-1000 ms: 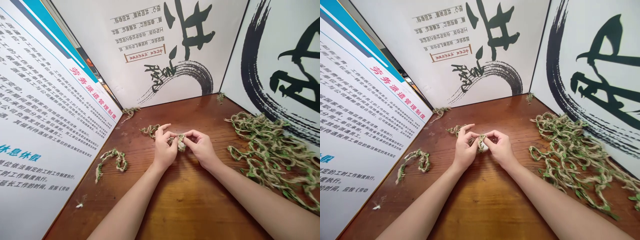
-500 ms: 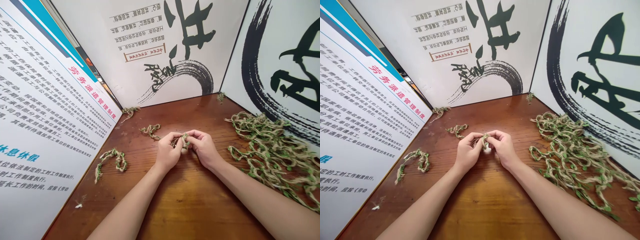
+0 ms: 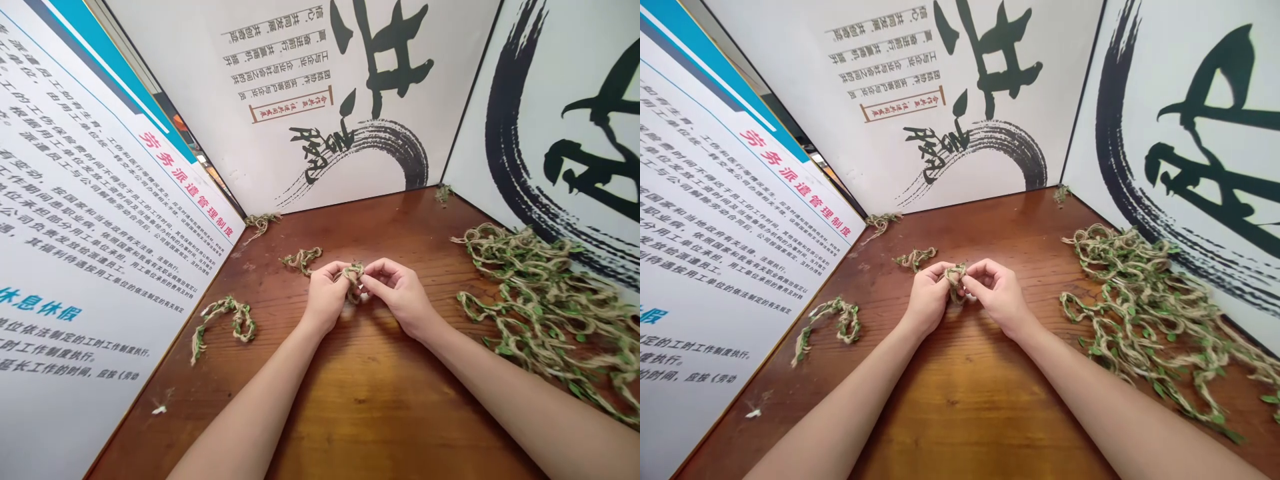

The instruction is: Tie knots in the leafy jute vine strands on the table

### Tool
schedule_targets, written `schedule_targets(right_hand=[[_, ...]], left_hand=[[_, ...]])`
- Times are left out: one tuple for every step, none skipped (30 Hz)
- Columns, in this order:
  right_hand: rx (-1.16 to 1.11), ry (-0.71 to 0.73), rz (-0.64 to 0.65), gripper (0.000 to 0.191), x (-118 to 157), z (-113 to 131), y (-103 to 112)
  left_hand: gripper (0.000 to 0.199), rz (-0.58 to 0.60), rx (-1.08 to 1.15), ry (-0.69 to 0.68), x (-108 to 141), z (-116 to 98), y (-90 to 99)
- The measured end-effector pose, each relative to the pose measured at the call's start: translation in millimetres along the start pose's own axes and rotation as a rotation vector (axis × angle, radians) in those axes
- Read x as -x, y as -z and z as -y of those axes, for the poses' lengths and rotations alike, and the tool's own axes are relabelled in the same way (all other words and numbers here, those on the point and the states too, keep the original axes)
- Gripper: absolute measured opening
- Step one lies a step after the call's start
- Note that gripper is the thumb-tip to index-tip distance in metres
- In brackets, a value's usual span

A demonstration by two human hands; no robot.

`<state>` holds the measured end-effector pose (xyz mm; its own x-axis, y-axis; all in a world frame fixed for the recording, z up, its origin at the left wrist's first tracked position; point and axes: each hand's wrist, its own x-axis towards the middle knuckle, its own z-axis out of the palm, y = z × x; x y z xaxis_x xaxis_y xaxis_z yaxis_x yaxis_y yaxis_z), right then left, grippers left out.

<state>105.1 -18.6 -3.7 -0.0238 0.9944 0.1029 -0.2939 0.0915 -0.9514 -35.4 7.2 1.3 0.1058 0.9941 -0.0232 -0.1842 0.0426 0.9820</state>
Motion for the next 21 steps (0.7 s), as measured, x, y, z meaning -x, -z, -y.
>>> schedule_targets(right_hand=[[0.011,0.003,0.004,0.032,-0.1,-0.2,-0.3],[0.018,0.004,0.004,0.033,-0.3,-0.3,-0.2],[0.019,0.002,0.002,0.033,-0.8,-0.3,0.4],[0.009,-0.006,-0.002,0.033,-1.5,-0.4,1.3],[-0.016,-0.021,-0.007,0.033,-2.4,-0.6,2.5],[-0.056,-0.045,-0.012,0.032,-3.5,-0.8,3.6],[-0.107,-0.074,-0.019,0.03,-4.6,-1.2,4.6],[-0.16,-0.105,-0.031,0.029,-5.7,-1.8,5.4],[-0.197,-0.129,-0.044,0.027,-6.5,-2.4,5.8],[-0.211,-0.138,-0.062,0.026,-6.9,-3.0,5.7],[-0.204,-0.129,-0.082,0.024,-6.9,-3.3,5.4],[-0.183,-0.105,-0.099,0.022,-6.3,-3.4,4.7],[-0.156,-0.073,-0.107,0.022,-5.3,-3.1,4.0],[-0.125,-0.04,-0.105,0.025,-4.0,-2.5,3.3],[-0.095,-0.013,-0.099,0.03,-2.7,-1.7,2.7],[-0.066,0.004,-0.094,0.033,-1.5,-0.8,2.4],[-0.038,0.01,-0.091,0.032,-0.7,-0.1,2.3],[-0.019,0.007,-0.094,0.03,-0.3,0.3,2.5],[-0.021,-0.003,-0.105,0.028,-0.4,0.5,2.9],[-0.048,-0.019,-0.12,0.028,-1.0,0.5,3.4],[-0.097,-0.037,-0.134,0.029,-2.0,0.5,4.0]], left_hand=[[0.023,0.012,0.015,0.0,0.0,-0.7,0.6],[0.024,0.027,0.036,0.003,0.0,-1.8,1.3],[0.026,0.044,0.06,0.008,0.1,-3.1,2.0],[0.027,0.062,0.085,0.013,0.2,-4.5,2.7],[0.029,0.082,0.106,0.017,0.3,-5.8,3.4],[0.03,0.103,0.123,0.018,0.3,-6.7,4.0],[0.03,0.123,0.135,0.018,0.2,-7.2,4.5],[0.031,0.138,0.141,0.017,0.0,-7.1,5.1],[0.032,0.146,0.14,0.012,-0.2,-6.5,5.6],[0.031,0.147,0.129,0.007,-0.4,-5.5,6.0],[0.03,0.141,0.111,0.002,-0.6,-4.2,6.3],[0.029,0.13,0.089,-0.002,-0.7,-3.0,6.5],[0.028,0.119,0.066,-0.005,-0.8,-1.9,6.6],[0.028,0.111,0.044,-0.008,-0.8,-1.0,6.5],[0.027,0.104,0.023,-0.011,-0.7,-0.3,6.2],[0.027,0.1,0.001,-0.016,-0.6,0.0,5.9],[0.027,0.097,-0.022,-0.025,-0.5,0.1,5.6],[0.027,0.095,-0.043,-0.036,-0.4,0.1,5.4],[0.026,0.096,-0.057,-0.045,-0.4,0.1,5.3],[0.026,0.098,-0.061,-0.051,-0.3,0.1,5.3],[0.026,0.101,-0.054,-0.054,-0.3,0.1,5.5]])
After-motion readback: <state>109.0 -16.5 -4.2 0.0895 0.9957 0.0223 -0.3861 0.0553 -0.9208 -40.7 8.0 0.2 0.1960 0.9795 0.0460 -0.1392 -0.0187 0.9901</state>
